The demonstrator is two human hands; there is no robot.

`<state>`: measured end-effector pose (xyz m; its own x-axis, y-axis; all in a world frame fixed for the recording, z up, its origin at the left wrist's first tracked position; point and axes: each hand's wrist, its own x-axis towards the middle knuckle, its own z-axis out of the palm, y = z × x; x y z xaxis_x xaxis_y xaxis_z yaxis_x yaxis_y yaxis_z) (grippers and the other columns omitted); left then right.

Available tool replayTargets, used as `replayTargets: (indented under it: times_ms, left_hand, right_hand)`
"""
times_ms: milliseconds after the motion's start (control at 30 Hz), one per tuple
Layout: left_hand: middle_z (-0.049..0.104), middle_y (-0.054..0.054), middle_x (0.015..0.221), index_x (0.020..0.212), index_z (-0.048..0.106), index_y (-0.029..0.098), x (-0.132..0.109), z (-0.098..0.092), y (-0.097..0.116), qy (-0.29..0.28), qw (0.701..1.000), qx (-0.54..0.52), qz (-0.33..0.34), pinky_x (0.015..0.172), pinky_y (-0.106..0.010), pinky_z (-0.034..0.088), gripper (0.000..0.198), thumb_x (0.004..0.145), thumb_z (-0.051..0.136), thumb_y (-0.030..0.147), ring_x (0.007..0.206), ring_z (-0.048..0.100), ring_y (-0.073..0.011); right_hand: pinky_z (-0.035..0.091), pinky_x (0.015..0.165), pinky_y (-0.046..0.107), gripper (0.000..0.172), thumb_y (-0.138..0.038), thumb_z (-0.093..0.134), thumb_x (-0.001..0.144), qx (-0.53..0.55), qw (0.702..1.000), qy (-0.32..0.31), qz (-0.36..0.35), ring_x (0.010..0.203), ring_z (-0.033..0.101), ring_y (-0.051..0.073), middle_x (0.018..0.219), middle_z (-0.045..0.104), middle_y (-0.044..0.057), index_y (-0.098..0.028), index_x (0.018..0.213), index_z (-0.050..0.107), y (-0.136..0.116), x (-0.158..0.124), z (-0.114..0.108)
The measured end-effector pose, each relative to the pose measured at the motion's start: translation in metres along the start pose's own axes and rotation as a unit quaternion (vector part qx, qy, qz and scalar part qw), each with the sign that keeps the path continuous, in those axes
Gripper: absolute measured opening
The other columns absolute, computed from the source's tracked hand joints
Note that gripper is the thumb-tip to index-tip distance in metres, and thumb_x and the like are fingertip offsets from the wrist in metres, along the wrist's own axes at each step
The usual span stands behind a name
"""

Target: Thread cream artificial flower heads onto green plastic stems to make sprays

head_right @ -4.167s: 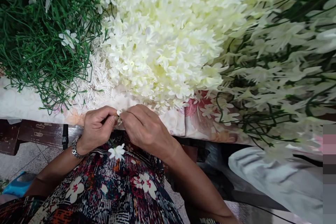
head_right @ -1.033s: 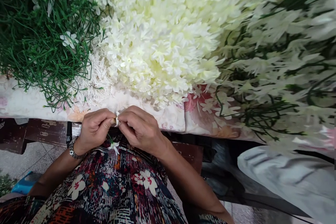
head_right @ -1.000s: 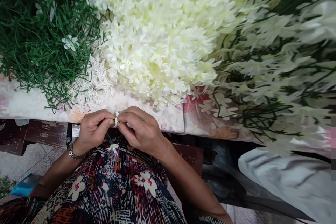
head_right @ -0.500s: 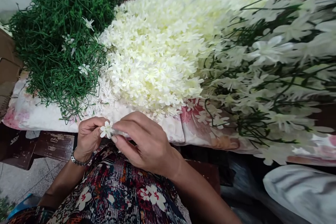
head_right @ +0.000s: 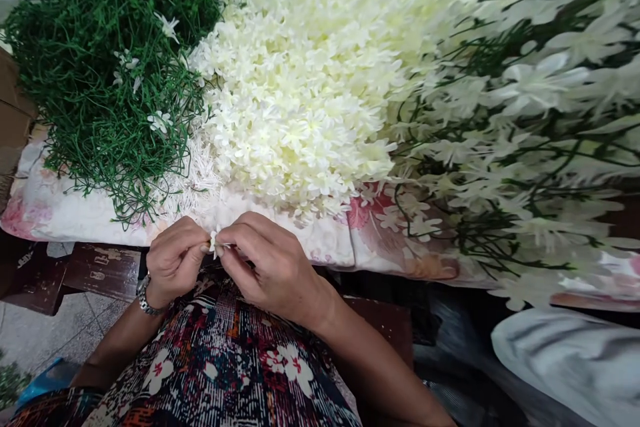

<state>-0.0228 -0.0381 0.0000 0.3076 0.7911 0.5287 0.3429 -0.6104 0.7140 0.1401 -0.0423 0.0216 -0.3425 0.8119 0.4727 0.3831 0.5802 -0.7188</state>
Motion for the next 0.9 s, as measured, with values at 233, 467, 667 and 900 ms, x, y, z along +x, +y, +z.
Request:
replayTargets:
  times_ms: [233, 467, 667, 900]
  left_hand:
    - [0.054, -0.001, 0.058, 0.075, 0.053, 0.014, -0.004, 0.004, -0.002, 0.007, 0.991, 0.118, 0.062, 0.053, -0.026, 0.036, 0.009, 0.071, 0.050, 0.007, 0.054, 0.043, -0.0101]
    - [0.052, -0.001, 0.057, 0.073, 0.051, 0.015, -0.004, 0.006, -0.003, 0.006, 0.988, 0.137, 0.065, 0.051, -0.025, 0.036, 0.009, 0.070, 0.049, 0.006, 0.053, 0.042, -0.0103]
    - [0.046, 0.001, 0.051, 0.064, 0.048, 0.016, -0.006, 0.007, -0.006, -0.025, 0.986, 0.155, 0.050, 0.049, -0.025, 0.032, 0.012, 0.072, 0.045, 0.007, 0.050, 0.038, -0.0101]
    - [0.039, 0.002, 0.048, 0.058, 0.044, 0.017, -0.003, 0.009, -0.006, -0.042, 0.985, 0.160, 0.055, 0.049, -0.025, 0.031, 0.018, 0.071, 0.043, 0.005, 0.048, 0.034, -0.0100]
  right_hand:
    - [0.042, 0.055, 0.022, 0.012, -0.007, 0.049, 0.072, -0.006, 1.000, -0.002, 0.021, 0.061, 0.049, 0.008, 0.065, 0.052, 0.000, -0.017, 0.078, 0.049, 0.003, -0.003, 0.006]
    - [0.040, 0.053, 0.021, 0.010, -0.008, 0.047, 0.072, -0.024, 0.999, 0.015, 0.038, 0.058, 0.049, 0.008, 0.061, 0.050, -0.002, -0.018, 0.074, 0.047, 0.009, -0.007, 0.013]
    - [0.042, 0.055, 0.021, 0.011, -0.008, 0.047, 0.072, -0.036, 0.999, -0.009, 0.030, 0.060, 0.051, 0.009, 0.063, 0.051, -0.001, -0.018, 0.077, 0.048, 0.015, -0.011, 0.017]
    - [0.043, 0.054, 0.021, 0.011, -0.008, 0.046, 0.073, -0.043, 0.999, -0.008, 0.028, 0.059, 0.050, 0.008, 0.063, 0.052, -0.001, -0.018, 0.078, 0.047, 0.019, -0.014, 0.018]
